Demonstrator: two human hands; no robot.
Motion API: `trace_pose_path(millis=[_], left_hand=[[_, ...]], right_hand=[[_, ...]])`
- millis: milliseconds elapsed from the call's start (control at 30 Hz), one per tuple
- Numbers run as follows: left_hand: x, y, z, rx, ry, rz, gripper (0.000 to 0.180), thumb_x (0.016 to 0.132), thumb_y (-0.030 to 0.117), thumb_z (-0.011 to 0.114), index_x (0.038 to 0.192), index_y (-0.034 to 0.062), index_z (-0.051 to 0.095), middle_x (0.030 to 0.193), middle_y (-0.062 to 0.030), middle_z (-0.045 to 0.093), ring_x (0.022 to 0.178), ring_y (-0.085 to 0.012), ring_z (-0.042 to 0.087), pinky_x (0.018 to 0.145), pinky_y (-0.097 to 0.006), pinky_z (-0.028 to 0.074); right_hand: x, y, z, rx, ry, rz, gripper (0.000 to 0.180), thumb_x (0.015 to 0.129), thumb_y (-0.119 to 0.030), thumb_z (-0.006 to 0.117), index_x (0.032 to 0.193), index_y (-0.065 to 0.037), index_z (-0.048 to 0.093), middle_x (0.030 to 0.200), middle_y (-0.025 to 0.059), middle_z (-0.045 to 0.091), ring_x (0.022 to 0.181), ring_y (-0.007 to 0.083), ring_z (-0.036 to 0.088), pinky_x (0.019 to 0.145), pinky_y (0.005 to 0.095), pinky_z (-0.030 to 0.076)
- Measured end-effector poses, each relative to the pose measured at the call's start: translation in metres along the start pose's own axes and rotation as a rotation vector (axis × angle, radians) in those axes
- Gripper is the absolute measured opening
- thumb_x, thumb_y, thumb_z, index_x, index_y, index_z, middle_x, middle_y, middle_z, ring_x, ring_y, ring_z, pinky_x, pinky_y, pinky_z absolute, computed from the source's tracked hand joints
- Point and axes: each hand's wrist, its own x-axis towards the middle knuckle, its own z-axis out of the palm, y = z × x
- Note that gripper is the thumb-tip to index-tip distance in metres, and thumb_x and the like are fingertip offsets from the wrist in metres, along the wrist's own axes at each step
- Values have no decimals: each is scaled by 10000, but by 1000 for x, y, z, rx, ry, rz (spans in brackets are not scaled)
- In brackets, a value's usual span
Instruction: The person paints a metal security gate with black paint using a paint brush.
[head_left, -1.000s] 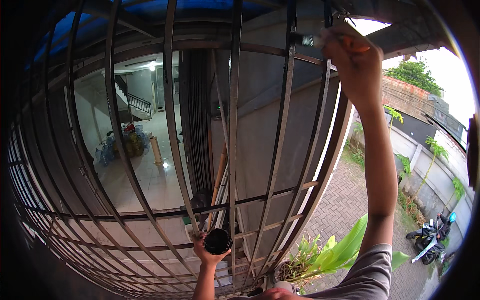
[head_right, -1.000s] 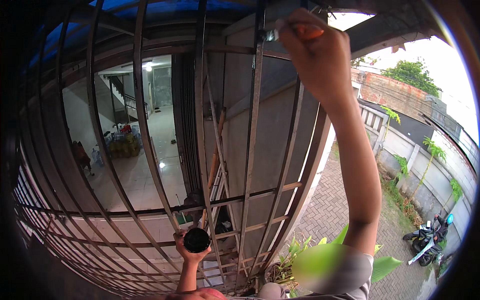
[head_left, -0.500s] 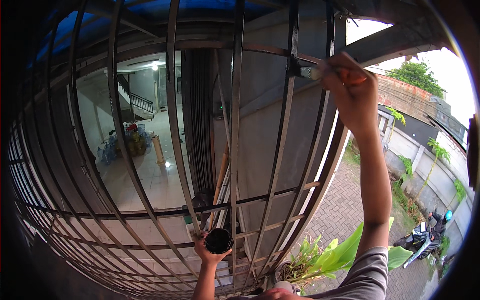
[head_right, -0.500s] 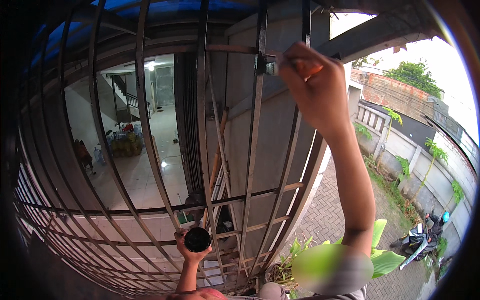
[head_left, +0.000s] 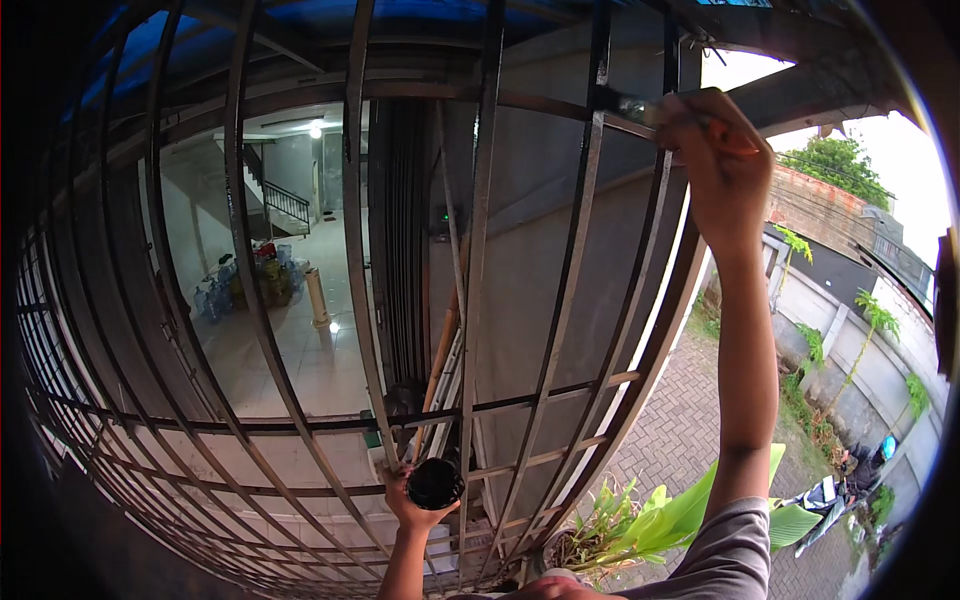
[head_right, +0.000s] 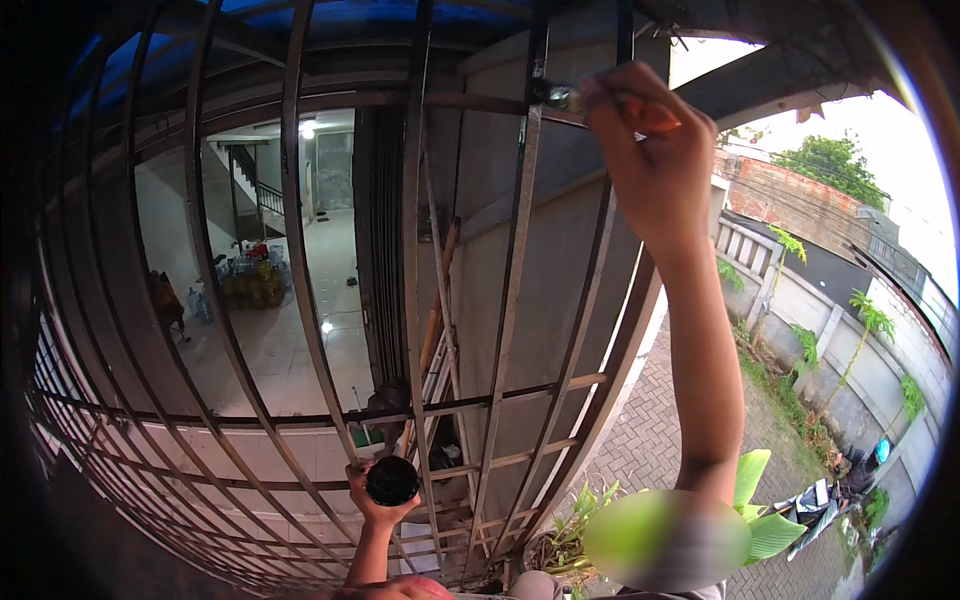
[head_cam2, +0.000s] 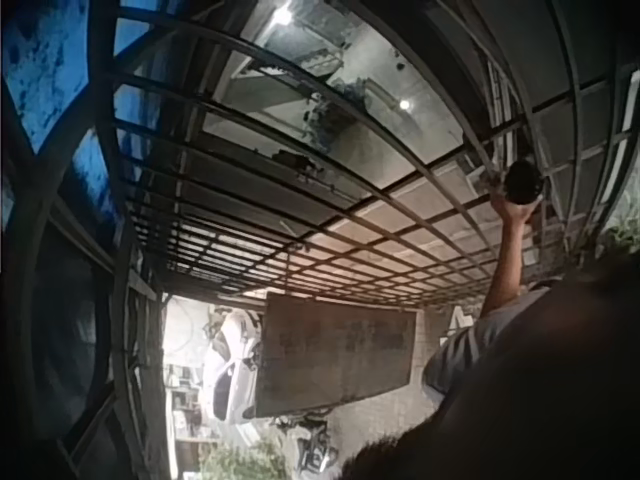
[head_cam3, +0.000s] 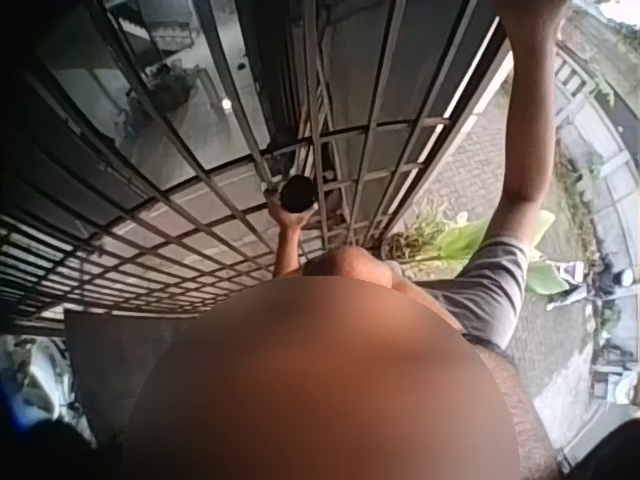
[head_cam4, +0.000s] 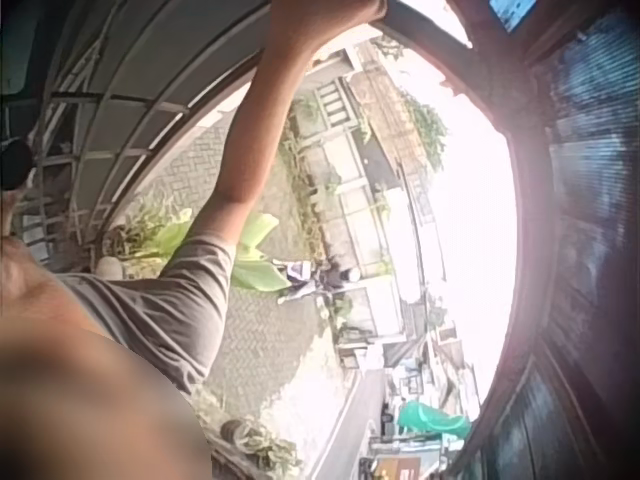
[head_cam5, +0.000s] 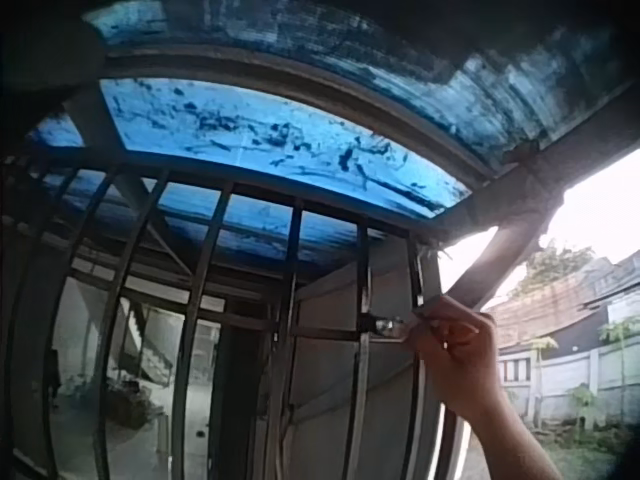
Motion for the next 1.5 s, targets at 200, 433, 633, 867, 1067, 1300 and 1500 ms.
trace_pose_path(millis=[200, 433, 633, 867, 1067, 1300, 1500], left_hand=[[-2, -6, -3, 10, 12, -4, 857, 401, 430, 976, 1084, 97, 580, 1050, -109, 596, 920, -306, 638, 819, -437, 545], [0, 5, 4, -28, 26, -44, 762, 392, 455, 965, 1000, 113, 658, 1005, -102, 597, 948, -300, 631, 825, -428, 543], [-3, -3, 3, -6, 22, -24, 754, 397, 482, 952, 998, 117, 680, 977, -90, 614, 954, -301, 630, 831, -438, 543], [8, 9, 4, -28, 29, -11, 837, 428, 540, 939, 1050, 71, 633, 923, -64, 650, 886, -269, 662, 826, -427, 553], [6, 14, 0, -101, 3, 10, 974, 563, 566, 950, 1206, 24, 459, 1069, -100, 569, 949, -212, 635, 861, -354, 524], [3, 4, 1, -95, -69, -3, 973, 578, 506, 946, 1266, 40, 440, 1101, -115, 541, 983, -222, 616, 851, -356, 521], [5, 10, -1, -103, -33, 18, 983, 595, 528, 934, 1284, 51, 422, 1126, -125, 525, 1006, -244, 605, 863, -378, 512]], right_hand=[[-19, -7, -3, 37, -143, 79, 118, 965, -54, 616, 986, 23, 703, 781, 42, 698, 698, 56, 628, 612, 216, 474], [7, 26, -13, 221, -23, 151, 161, 975, -101, 620, 997, 28, 713, 742, 75, 707, 640, 111, 654, 572, 237, 485], [11, 43, -20, 316, -42, 159, 183, 969, -134, 627, 941, 21, 720, 738, 73, 707, 621, 91, 638, 547, 227, 459], [6, 37, -31, 224, -169, 72, 182, 983, -132, 613, 993, 25, 704, 812, 65, 726, 648, 90, 646, 551, 211, 457], [3, 35, -42, 294, -277, 67, 153, 974, -82, 615, 1038, 32, 695, 854, 39, 716, 752, 78, 665, 677, 221, 529], [-7, 33, -36, 269, -82, 15, 163, 965, -129, 655, 1032, 11, 705, 843, 44, 719, 741, 85, 671, 676, 225, 530], [-36, 19, -24, 240, -153, 205, 155, 958, -120, 666, 996, 27, 701, 816, 46, 709, 732, 87, 676, 657, 225, 537]])
